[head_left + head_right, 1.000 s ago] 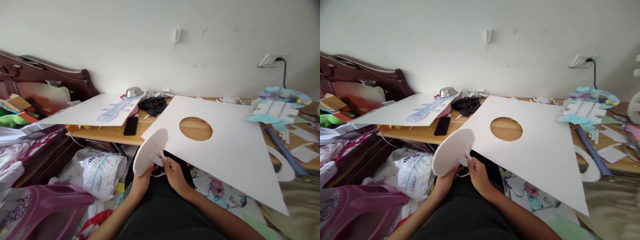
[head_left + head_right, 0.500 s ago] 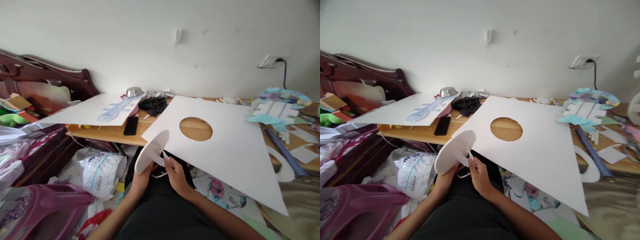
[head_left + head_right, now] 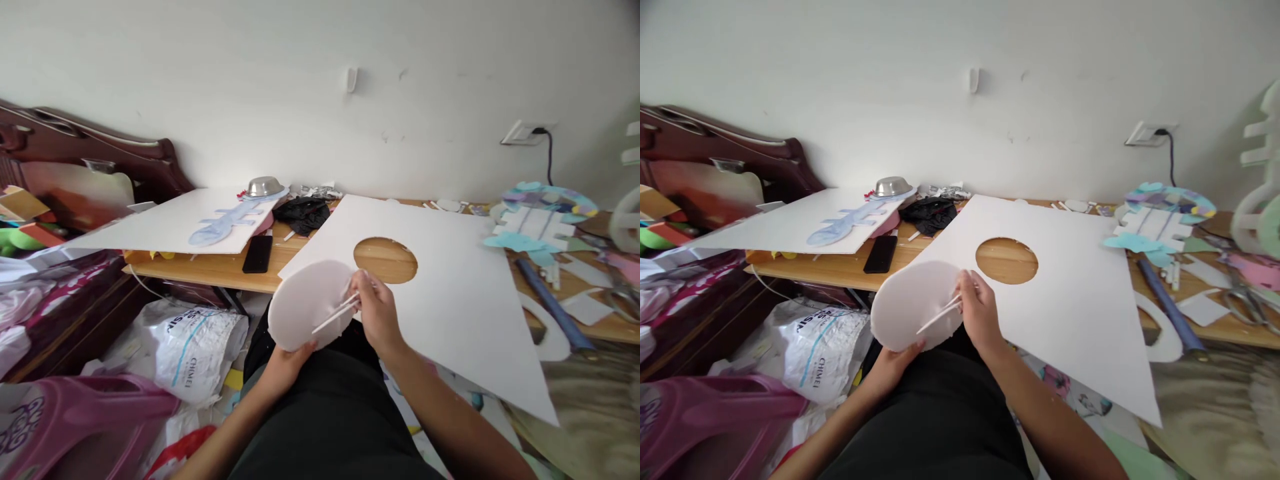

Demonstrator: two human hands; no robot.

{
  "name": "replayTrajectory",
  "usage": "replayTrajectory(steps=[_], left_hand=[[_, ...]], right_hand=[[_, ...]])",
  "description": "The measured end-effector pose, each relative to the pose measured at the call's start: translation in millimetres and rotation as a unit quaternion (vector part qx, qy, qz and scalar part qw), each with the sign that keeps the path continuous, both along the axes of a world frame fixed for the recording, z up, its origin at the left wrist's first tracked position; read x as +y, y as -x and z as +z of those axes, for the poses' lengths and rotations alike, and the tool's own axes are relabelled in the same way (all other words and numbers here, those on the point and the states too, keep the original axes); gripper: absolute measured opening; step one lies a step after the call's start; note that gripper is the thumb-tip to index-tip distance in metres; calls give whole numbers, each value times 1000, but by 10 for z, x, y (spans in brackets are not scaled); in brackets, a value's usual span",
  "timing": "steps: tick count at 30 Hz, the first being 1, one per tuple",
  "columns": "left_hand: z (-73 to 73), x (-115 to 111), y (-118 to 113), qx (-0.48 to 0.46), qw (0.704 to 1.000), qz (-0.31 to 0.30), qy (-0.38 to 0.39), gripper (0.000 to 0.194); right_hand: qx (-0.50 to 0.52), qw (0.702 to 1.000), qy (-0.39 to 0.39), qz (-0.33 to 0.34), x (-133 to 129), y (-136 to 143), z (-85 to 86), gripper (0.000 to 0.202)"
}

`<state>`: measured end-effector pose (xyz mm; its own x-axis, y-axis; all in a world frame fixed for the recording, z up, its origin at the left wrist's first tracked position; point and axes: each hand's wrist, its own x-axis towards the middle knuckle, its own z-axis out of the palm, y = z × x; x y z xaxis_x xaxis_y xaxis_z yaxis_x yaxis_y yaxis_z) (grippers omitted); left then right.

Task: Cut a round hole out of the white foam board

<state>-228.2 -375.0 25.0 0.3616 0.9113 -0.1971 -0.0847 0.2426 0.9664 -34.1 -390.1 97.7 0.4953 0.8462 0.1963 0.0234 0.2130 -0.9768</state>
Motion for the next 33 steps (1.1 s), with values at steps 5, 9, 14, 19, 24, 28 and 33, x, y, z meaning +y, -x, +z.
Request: replayTrajectory(steps=[5,9,14,19,24,28,33], left_hand=[[-89,25,-27,-102,990,57,73,67],[-40,54,-66,-172,975,99,103,63],[-9,53,-58,-175,973,118,98,69],[16,91,-55,-172,975,113,85,67],[106,168,-94,-253,963,70,65,69],[141,135,-113,-294,951,34,86,78],[100,-12,-49,-292,943,-81,140,78]], right_hand=[[-319,928,138,136,-165,-207,195,40],[-460,865,194,48,-331,-243,22,36],[-529,836,132,68,-378,-203,-271,47],[-522,842,4,138,-339,-138,-378,26],[-535,833,-132,55,-334,-61,-282,27],[-484,858,-168,28,-367,-1,-219,21],[-385,907,-156,62,-444,65,-213,20]])
